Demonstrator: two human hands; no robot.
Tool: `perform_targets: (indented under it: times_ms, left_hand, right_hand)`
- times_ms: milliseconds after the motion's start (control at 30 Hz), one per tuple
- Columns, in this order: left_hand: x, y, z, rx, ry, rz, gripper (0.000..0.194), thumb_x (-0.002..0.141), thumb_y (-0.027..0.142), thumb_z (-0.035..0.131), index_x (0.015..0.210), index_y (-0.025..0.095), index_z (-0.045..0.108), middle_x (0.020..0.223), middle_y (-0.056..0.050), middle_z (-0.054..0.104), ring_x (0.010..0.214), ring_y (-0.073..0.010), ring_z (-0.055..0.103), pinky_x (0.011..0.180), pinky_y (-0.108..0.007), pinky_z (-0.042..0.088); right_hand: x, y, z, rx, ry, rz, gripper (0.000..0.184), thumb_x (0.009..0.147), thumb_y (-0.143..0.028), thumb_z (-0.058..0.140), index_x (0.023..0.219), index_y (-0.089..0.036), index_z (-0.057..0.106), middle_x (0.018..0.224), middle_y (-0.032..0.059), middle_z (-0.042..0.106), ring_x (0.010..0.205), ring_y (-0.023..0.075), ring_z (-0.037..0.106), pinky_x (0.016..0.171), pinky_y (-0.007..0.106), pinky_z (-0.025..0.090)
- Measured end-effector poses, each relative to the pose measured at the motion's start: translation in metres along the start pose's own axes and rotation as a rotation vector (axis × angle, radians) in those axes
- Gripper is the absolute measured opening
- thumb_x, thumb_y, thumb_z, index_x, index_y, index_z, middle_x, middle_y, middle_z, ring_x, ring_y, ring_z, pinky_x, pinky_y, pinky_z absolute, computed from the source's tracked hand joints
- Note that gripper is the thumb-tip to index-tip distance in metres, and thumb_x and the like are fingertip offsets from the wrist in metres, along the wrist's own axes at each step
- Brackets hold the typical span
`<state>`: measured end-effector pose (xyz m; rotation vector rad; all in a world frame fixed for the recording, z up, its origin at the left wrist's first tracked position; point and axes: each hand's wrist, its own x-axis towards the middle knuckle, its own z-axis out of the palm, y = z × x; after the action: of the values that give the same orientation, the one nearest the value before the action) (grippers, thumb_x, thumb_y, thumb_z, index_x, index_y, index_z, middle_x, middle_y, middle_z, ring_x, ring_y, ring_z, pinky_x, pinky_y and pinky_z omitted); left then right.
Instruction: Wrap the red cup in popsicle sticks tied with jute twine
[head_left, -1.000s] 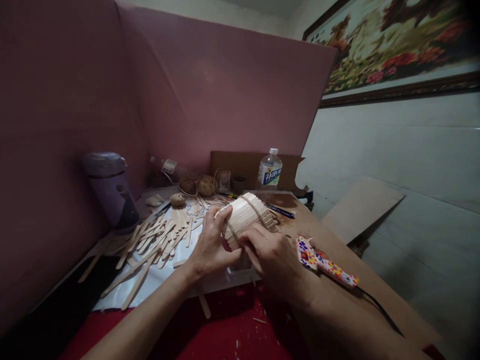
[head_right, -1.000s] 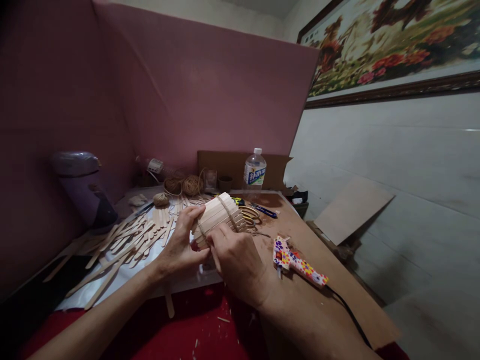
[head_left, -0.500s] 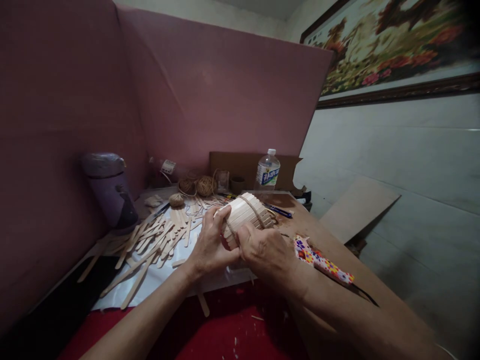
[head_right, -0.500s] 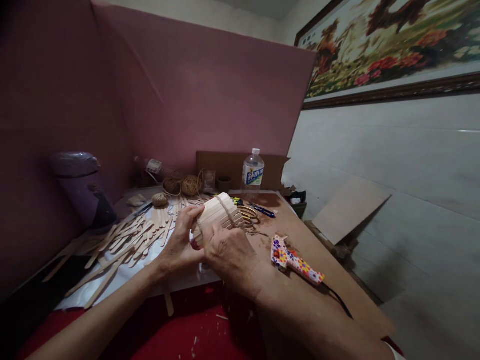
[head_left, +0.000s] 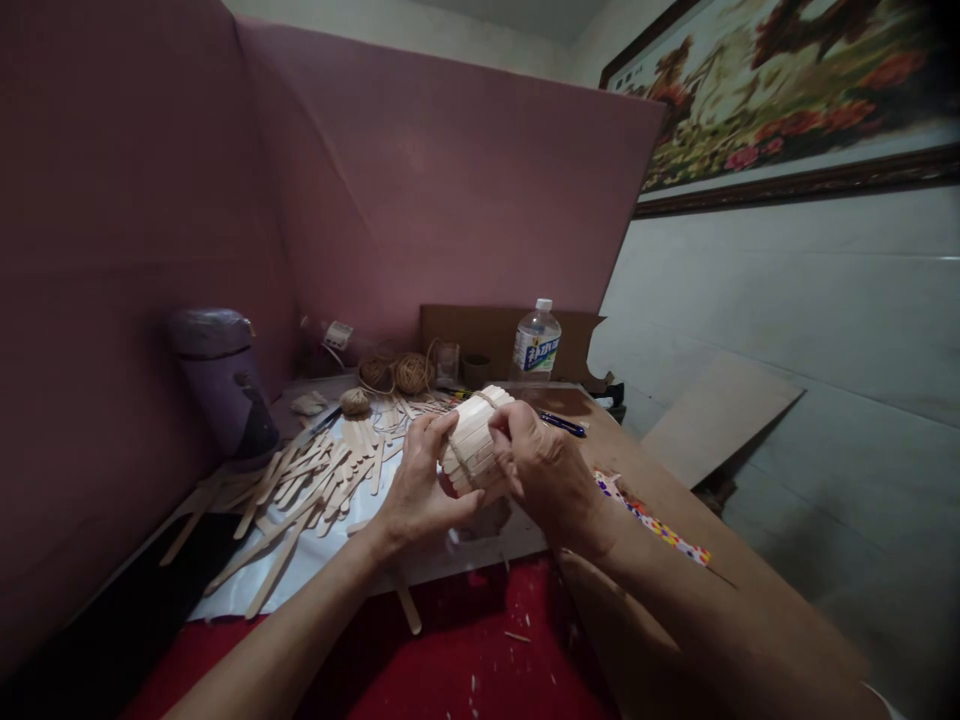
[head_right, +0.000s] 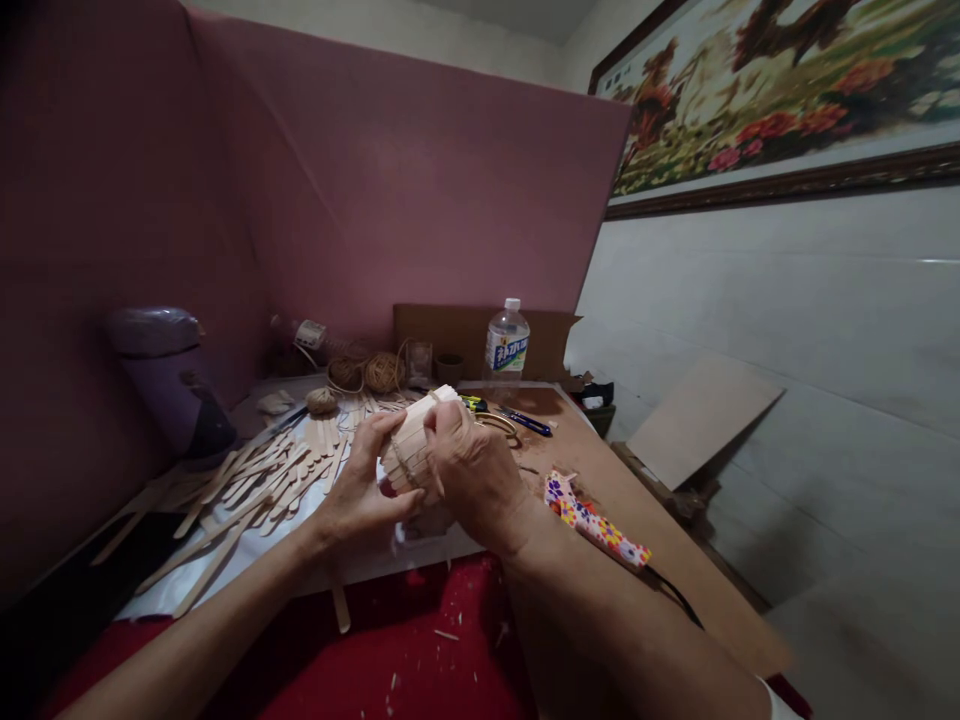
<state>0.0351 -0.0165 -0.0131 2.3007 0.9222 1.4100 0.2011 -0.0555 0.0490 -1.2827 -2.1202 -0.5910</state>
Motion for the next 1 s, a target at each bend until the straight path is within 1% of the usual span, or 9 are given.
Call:
perform_targets:
  times_ms: [67, 167, 233, 433, 600, 733, 833, 933, 1000]
  left_hand:
    - [0.000, 0.000, -0.001, -0.016, 0.007, -0.024, 0.082, 0.061, 0.023, 0.075, 0.132, 0.026, 0.034, 0.130, -0.009, 0.038, 0.124, -0.0304, 0.040, 0.105, -0.050, 0.036]
    - [0.001, 0.001, -0.002, -0.030, 0.001, -0.082, 0.080, 0.063, 0.020, 0.074, 0.133, 0.026, 0.035, 0.130, -0.009, 0.038, 0.124, -0.0290, 0.041, 0.104, -0.048, 0.038]
    - [0.001, 0.002, -0.001, -0.031, 0.003, -0.096, 0.079, 0.064, 0.018, 0.073, 0.133, 0.027, 0.035, 0.130, -0.009, 0.038, 0.124, -0.0286, 0.041, 0.104, -0.048, 0.039]
    - [0.001, 0.002, -0.002, -0.016, 0.007, -0.080, 0.081, 0.061, 0.013, 0.070, 0.133, 0.026, 0.035, 0.131, -0.009, 0.038, 0.125, -0.0282, 0.041, 0.106, -0.047, 0.037]
    - [0.001, 0.004, -0.002, -0.013, 0.013, -0.074, 0.080, 0.060, 0.013, 0.069, 0.133, 0.023, 0.036, 0.129, -0.010, 0.039, 0.123, -0.0283, 0.042, 0.107, -0.047, 0.036]
    - [0.000, 0.004, 0.000, -0.001, 0.018, -0.061, 0.080, 0.059, 0.014, 0.068, 0.133, 0.022, 0.037, 0.131, -0.011, 0.038, 0.125, -0.0297, 0.041, 0.106, -0.048, 0.036]
    - [0.000, 0.004, 0.001, -0.011, 0.025, -0.070, 0.080, 0.059, 0.018, 0.070, 0.132, 0.023, 0.038, 0.131, -0.011, 0.036, 0.126, -0.0313, 0.039, 0.106, -0.048, 0.036]
    - [0.000, 0.003, 0.002, -0.020, 0.031, -0.064, 0.080, 0.058, 0.017, 0.071, 0.131, 0.025, 0.038, 0.130, -0.010, 0.036, 0.125, -0.0315, 0.040, 0.105, -0.049, 0.036]
    - [0.000, 0.003, 0.002, -0.009, 0.020, -0.031, 0.081, 0.058, 0.018, 0.072, 0.131, 0.025, 0.038, 0.130, -0.010, 0.037, 0.124, -0.0317, 0.040, 0.105, -0.050, 0.036]
  right_hand:
    - [-0.002, 0.003, -0.004, 0.204, -0.003, 0.011, 0.013, 0.095, -0.016, 0.040, 0.093, -0.015, 0.052, 0.079, 0.0053, 0.064, 0.068, 0.0171, 0.062, 0.061, 0.027, 0.043]
    - [-0.013, 0.001, -0.005, 0.315, -0.131, -0.048, 0.011, 0.090, -0.014, 0.046, 0.091, -0.016, 0.057, 0.084, 0.0051, 0.067, 0.074, 0.0176, 0.062, 0.064, 0.028, 0.041]
    - [-0.021, -0.002, -0.002, 0.280, -0.177, -0.056, 0.012, 0.088, -0.014, 0.050, 0.092, -0.017, 0.060, 0.085, 0.0052, 0.068, 0.074, 0.0182, 0.063, 0.063, 0.028, 0.038]
    - [-0.025, -0.006, 0.005, 0.220, -0.147, -0.048, 0.014, 0.091, -0.017, 0.049, 0.089, -0.015, 0.063, 0.077, 0.0045, 0.069, 0.065, 0.0164, 0.061, 0.058, 0.029, 0.032]
    - [-0.020, -0.006, 0.005, 0.147, -0.152, -0.133, 0.014, 0.089, -0.010, 0.050, 0.084, -0.014, 0.062, 0.075, 0.0054, 0.069, 0.063, 0.0160, 0.061, 0.056, 0.029, 0.030]
    - [-0.019, -0.008, 0.005, 0.024, -0.213, -0.170, 0.011, 0.088, -0.009, 0.050, 0.085, -0.015, 0.060, 0.069, 0.0045, 0.067, 0.055, 0.0160, 0.059, 0.049, 0.031, 0.025]
    - [-0.019, -0.009, 0.006, -0.125, -0.250, -0.282, 0.013, 0.087, -0.005, 0.046, 0.089, -0.012, 0.056, 0.067, 0.0062, 0.065, 0.047, 0.0157, 0.056, 0.043, 0.032, 0.019]
    - [-0.014, -0.009, 0.005, -0.195, -0.260, -0.399, 0.017, 0.084, -0.001, 0.042, 0.092, -0.012, 0.052, 0.066, 0.0072, 0.065, 0.045, 0.0158, 0.056, 0.040, 0.032, 0.021]
    - [-0.007, -0.006, 0.001, -0.187, -0.222, -0.353, 0.016, 0.086, -0.004, 0.040, 0.095, -0.012, 0.051, 0.063, 0.0057, 0.063, 0.044, 0.0155, 0.055, 0.039, 0.030, 0.023]
